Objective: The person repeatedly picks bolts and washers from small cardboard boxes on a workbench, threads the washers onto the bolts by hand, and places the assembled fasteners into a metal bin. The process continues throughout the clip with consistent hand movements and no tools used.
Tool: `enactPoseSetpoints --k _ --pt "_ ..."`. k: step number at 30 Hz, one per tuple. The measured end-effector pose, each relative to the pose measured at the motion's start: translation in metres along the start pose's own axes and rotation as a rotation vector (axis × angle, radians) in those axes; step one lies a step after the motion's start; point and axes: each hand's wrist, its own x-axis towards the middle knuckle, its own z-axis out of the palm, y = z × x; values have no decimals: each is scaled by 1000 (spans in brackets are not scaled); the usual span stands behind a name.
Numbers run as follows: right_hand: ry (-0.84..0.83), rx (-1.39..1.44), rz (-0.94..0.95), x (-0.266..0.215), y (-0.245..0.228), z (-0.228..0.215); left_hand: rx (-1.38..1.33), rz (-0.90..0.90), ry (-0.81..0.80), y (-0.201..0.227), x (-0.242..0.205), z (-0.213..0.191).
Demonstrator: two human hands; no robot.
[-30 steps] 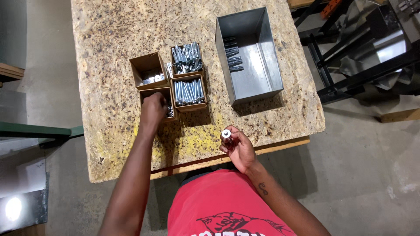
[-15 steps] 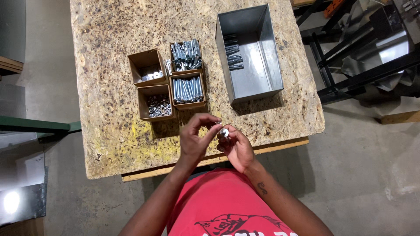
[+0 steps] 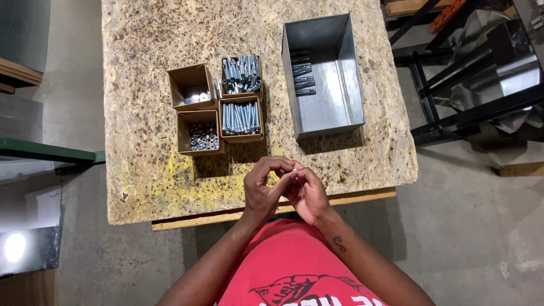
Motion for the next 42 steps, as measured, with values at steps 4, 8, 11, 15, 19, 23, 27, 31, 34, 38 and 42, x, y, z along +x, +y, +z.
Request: enactPoseSetpoints --k 4,8,11,15,19,23,27,31,34,38,42 --pt "-44 -65 8 14 2 -19 31 21 23 -3 1 4" --pt "-47 -7 -9 14 -3 -16 49 36 53 -3 5 10" --pt "-34 2 -28 2 -16 10 50 27 56 -2 8 15" --pt "-17 -39 -47 20 -15 -30 63 -3 32 -3 12 20" --pt "-12 -45 -56 5 -29 0 58 -6 -24 -2 17 23" --pt "13 -51 -58 4 -33 1 16 -73 -147 7 24 26" --pt "30 -120 -67 -1 -42 6 -54 -134 -161 -17 25 28" --pt "-21 -92 -61 3 -49 13 -53 -124 -200 -3 37 26" --pt "-33 -128 -39 9 -50 1 -84 -203 -226 3 37 27" --pt "33 -203 -39 14 -53 7 -86 -206 -201 -6 36 29" --pt "28 -198 -49 11 -56 26 -126 -271 -186 6 41 33"
